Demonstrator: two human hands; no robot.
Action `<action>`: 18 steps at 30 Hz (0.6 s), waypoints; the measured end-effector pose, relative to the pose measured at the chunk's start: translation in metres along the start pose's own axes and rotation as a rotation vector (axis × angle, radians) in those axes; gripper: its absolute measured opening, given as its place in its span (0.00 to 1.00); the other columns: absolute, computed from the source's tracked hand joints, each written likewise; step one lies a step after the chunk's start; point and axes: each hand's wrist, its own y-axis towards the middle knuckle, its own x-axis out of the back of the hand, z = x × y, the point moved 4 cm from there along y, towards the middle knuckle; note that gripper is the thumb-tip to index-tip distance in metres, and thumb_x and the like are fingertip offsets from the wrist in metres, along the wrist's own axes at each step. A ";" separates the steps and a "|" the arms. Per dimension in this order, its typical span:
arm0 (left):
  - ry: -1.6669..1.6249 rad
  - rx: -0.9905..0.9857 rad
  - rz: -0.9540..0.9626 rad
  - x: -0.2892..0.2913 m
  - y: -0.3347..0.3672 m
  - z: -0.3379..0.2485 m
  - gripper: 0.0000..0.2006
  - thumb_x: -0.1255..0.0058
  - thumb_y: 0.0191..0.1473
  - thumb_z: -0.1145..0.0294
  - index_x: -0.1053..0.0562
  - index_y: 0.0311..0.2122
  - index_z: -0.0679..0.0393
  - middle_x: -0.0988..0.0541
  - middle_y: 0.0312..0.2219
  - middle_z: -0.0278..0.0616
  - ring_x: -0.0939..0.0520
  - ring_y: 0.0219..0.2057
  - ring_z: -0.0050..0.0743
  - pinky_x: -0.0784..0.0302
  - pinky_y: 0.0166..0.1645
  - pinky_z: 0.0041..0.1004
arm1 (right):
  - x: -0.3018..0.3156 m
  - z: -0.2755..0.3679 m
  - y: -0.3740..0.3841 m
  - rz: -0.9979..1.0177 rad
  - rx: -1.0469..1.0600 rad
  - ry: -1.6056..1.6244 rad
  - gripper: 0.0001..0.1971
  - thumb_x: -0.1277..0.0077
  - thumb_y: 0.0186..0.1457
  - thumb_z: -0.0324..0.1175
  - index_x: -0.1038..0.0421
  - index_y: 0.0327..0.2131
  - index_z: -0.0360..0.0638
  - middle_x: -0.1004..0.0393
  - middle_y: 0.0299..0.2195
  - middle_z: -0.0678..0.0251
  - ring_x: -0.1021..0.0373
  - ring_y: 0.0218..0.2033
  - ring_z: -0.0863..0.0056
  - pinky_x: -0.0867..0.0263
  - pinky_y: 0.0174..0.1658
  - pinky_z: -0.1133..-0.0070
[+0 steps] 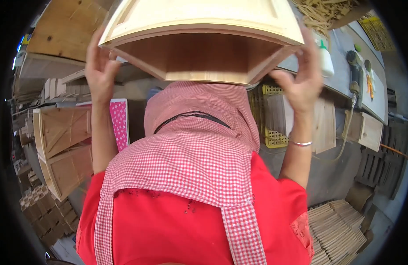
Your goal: Assemble and glue multiple components to construct wooden storage boxes.
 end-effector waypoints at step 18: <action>0.902 0.205 0.544 -0.006 -0.063 0.093 0.15 0.33 0.44 0.70 0.21 0.37 0.67 0.18 0.34 0.54 0.17 0.38 0.53 0.23 0.45 0.36 | -0.031 -0.052 -0.061 0.335 -0.024 -0.391 0.15 0.37 0.42 0.24 0.29 0.35 0.35 0.27 0.32 0.56 0.32 0.35 0.54 0.36 0.38 0.66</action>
